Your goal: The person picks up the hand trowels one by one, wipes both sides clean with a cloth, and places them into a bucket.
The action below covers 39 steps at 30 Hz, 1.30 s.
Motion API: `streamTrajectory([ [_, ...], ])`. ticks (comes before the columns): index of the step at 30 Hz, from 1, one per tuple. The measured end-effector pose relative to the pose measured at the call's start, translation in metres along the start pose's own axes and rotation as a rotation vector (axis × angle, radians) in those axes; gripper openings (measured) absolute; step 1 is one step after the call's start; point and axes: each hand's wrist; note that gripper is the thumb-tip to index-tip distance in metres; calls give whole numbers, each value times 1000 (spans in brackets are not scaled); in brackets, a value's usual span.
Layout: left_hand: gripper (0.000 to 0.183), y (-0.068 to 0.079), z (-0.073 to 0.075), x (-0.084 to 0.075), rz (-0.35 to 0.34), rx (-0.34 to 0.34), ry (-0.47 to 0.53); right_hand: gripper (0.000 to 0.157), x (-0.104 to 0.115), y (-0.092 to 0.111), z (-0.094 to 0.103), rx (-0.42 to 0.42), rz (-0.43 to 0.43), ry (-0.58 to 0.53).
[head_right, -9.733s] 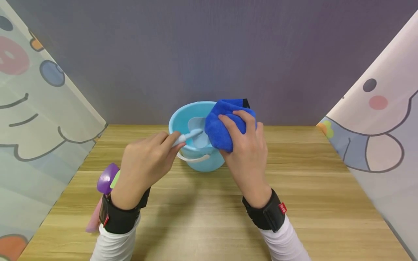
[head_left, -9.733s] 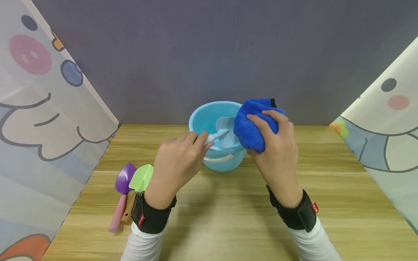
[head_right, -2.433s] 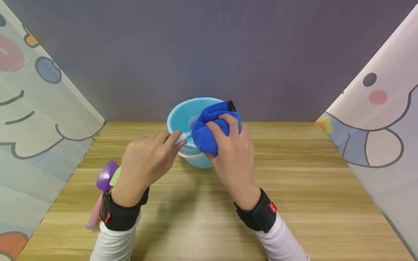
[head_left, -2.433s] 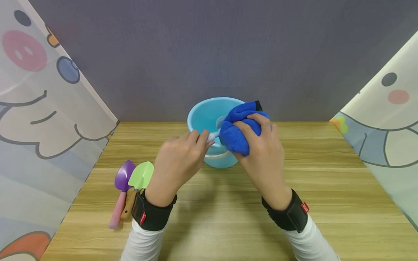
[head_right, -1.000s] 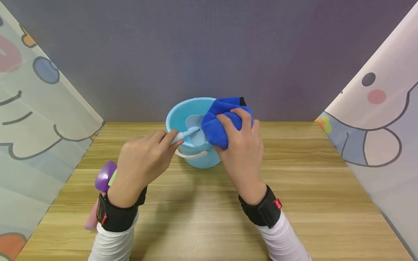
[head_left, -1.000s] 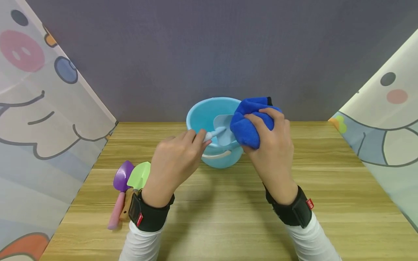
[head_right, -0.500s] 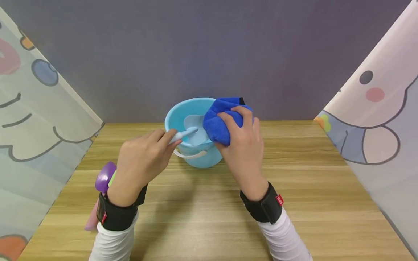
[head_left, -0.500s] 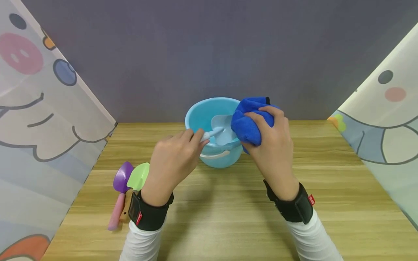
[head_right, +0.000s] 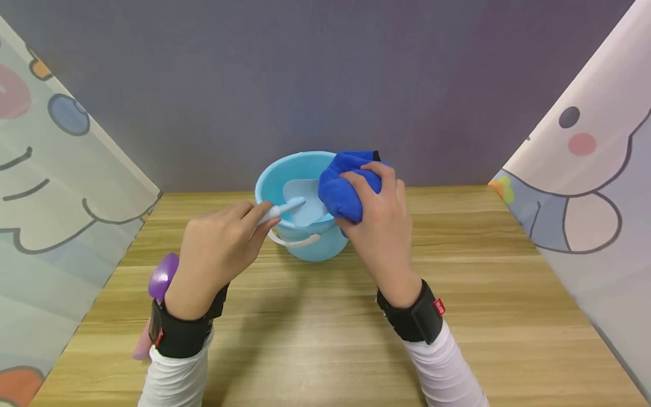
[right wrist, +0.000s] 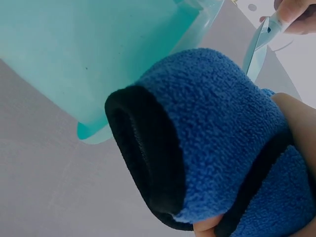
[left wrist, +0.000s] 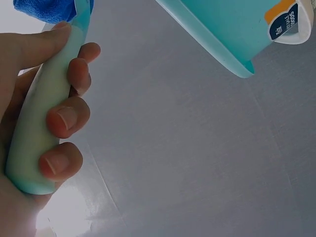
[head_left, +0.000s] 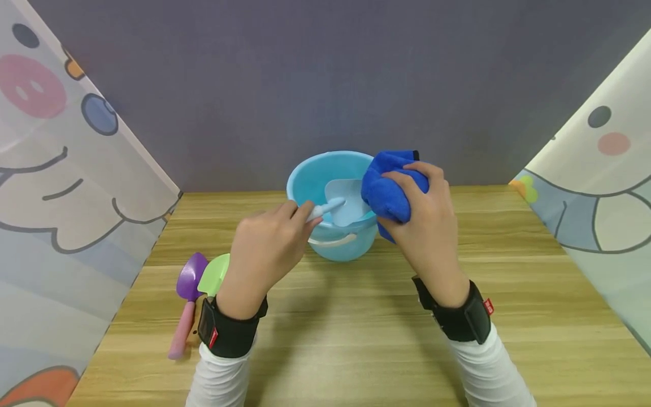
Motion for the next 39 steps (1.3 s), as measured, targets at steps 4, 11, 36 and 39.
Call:
streamTrajectory([
  [4, 25, 1, 0, 1, 2, 5, 0, 52, 0, -1, 0, 10, -6, 1],
  [11, 23, 1, -1, 5, 25, 14, 21, 50, -1, -2, 1, 26, -10, -6],
  [36, 24, 3, -5, 17, 134, 61, 71, 46, -17, -10, 13, -26, -106, 15],
  [39, 27, 2, -9, 19, 157, 99, 72, 46, -17, -10, 14, -30, -108, 9],
])
Point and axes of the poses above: each hand's wrist, its own y-axis away from the middle knuckle, its own z-axis out of the back of the hand, x = y × z, and after that the axes turned 4 degrees about -z, right-handed
